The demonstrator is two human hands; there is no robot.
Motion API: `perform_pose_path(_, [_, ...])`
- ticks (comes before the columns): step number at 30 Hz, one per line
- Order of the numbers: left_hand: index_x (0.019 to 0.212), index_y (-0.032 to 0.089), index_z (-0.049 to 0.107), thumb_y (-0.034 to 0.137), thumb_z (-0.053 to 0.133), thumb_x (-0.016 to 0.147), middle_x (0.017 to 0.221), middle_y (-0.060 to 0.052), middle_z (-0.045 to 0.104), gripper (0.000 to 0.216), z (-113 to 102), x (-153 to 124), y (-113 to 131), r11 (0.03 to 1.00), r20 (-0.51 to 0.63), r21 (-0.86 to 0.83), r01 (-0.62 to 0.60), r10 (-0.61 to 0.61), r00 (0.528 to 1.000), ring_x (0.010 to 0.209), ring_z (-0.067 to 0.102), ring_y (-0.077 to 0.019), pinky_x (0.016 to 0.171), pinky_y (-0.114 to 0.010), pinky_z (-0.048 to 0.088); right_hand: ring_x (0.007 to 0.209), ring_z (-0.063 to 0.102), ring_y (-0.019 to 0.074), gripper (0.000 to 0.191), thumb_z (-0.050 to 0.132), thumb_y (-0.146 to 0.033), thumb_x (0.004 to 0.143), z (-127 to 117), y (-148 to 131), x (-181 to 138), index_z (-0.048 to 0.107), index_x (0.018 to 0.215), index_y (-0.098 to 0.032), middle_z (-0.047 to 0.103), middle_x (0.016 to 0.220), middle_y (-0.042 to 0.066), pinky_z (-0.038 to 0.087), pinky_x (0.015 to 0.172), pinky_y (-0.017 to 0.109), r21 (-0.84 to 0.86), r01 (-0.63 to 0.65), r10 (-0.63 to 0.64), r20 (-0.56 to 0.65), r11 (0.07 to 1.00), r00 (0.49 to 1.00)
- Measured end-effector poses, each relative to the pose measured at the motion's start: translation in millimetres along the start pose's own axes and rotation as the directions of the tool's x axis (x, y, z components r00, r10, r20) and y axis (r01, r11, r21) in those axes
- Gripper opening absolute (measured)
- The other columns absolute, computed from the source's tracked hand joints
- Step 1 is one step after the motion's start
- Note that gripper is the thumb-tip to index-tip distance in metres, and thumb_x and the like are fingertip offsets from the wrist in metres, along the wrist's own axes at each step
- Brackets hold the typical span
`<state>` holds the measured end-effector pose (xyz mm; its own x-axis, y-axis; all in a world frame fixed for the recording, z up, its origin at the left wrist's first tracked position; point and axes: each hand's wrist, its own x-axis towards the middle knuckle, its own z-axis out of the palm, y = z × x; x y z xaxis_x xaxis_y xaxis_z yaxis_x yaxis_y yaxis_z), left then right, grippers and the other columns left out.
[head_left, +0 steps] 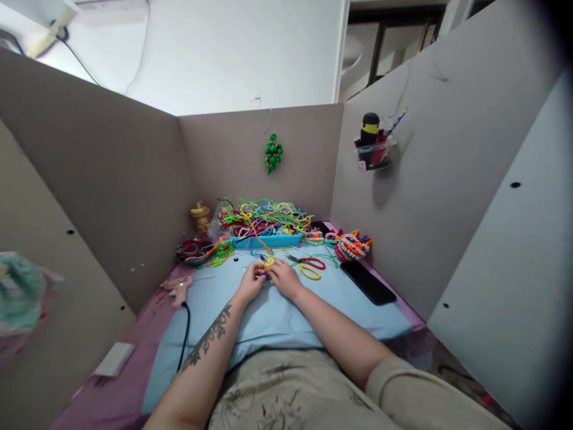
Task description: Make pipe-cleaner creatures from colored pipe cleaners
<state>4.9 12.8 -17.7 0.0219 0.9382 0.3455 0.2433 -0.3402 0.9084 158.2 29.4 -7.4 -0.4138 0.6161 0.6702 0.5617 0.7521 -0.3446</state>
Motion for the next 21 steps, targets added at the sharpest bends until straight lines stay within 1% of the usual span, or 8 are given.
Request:
perform_pose_path(2, [0.092, 0.016, 0.046, 0.011, 0.056, 0.068, 0.073, 0.002, 0.057, 0.026, -0.1, 0.1, 0.7, 1.000, 0.002, -0.001, 0.004, -0.004, 1.000, 0.067, 0.057, -0.0094, 0.059, -0.021, 0.043, 0.089, 0.047, 0.0198, 0.014, 0.050, -0.019, 0.084, 0.0, 0.0, 0.1, 0.063, 0.082, -0.022, 0.056, 0.088, 0.006, 0.041, 0.078, 0.032, 0.000, 0.002, -0.002, 0.005, 1.000, 1.000])
perform_pose_path(4, [0.095, 0.016, 0.046, 0.012, 0.057, 0.068, 0.072, 0.003, 0.056, 0.030, -0.4, 0.0, 2.4, 1.000, -0.019, 0.008, 0.000, 0.000, 1.000, 0.066, 0.056, -0.0092, 0.058, -0.020, 0.042, 0.089, 0.048, 0.0197, 0.014, 0.050, -0.020, 0.084, 0.0, 0.1, 0.3, 0.063, 0.081, -0.022, 0.057, 0.087, 0.006, 0.041, 0.078, 0.032, 0.006, 0.005, -0.005, 0.003, 1.000, 1.000])
perform_pose_path(7, [0.097, 0.017, 0.046, 0.014, 0.059, 0.068, 0.073, 0.002, 0.057, 0.032, -0.8, -0.4, 5.1, 0.999, -0.050, 0.029, -0.025, 0.026, 0.998, 0.069, 0.057, -0.0097, 0.057, -0.020, 0.042, 0.089, 0.048, 0.0194, 0.014, 0.050, -0.020, 0.084, -0.1, -0.2, 0.3, 0.063, 0.081, -0.022, 0.057, 0.087, 0.006, 0.041, 0.079, 0.032, 0.009, 0.011, -0.011, -0.009, 1.000, 1.000])
perform_pose_path(13, [0.091, 0.017, 0.046, 0.012, 0.056, 0.069, 0.073, 0.001, 0.057, 0.026, -0.6, -0.4, 3.2, 1.000, -0.015, -0.012, -0.013, 0.013, 1.000, 0.068, 0.057, -0.0100, 0.057, -0.020, 0.042, 0.088, 0.048, 0.0196, 0.014, 0.050, -0.021, 0.084, -0.2, -1.7, -0.9, 0.064, 0.081, -0.022, 0.057, 0.086, 0.006, 0.041, 0.078, 0.032, -0.001, 0.015, -0.015, -0.001, 1.000, 1.000])
perform_pose_path(17, [0.087, 0.017, 0.047, 0.010, 0.055, 0.068, 0.074, 0.001, 0.055, 0.022, 0.4, -0.3, 1.4, 1.000, -0.015, 0.002, -0.027, 0.027, 1.000, 0.070, 0.056, -0.0103, 0.060, -0.021, 0.043, 0.087, 0.048, 0.0191, 0.016, 0.049, -0.021, 0.085, 0.8, -2.2, -1.3, 0.064, 0.081, -0.022, 0.057, 0.085, 0.006, 0.041, 0.077, 0.031, 0.018, 0.013, -0.013, 0.004, 1.000, 1.000])
perform_pose_path(21, [0.090, 0.017, 0.047, 0.009, 0.054, 0.068, 0.073, 0.002, 0.055, 0.024, 0.6, -0.5, 2.3, 0.999, -0.006, 0.022, -0.034, 0.034, 0.999, 0.070, 0.056, -0.0103, 0.061, -0.022, 0.044, 0.086, 0.049, 0.0190, 0.015, 0.050, -0.022, 0.085, 2.9, -0.8, -1.2, 0.064, 0.081, -0.022, 0.057, 0.084, 0.005, 0.041, 0.078, 0.031, 0.025, 0.015, -0.015, 0.004, 1.000, 1.000])
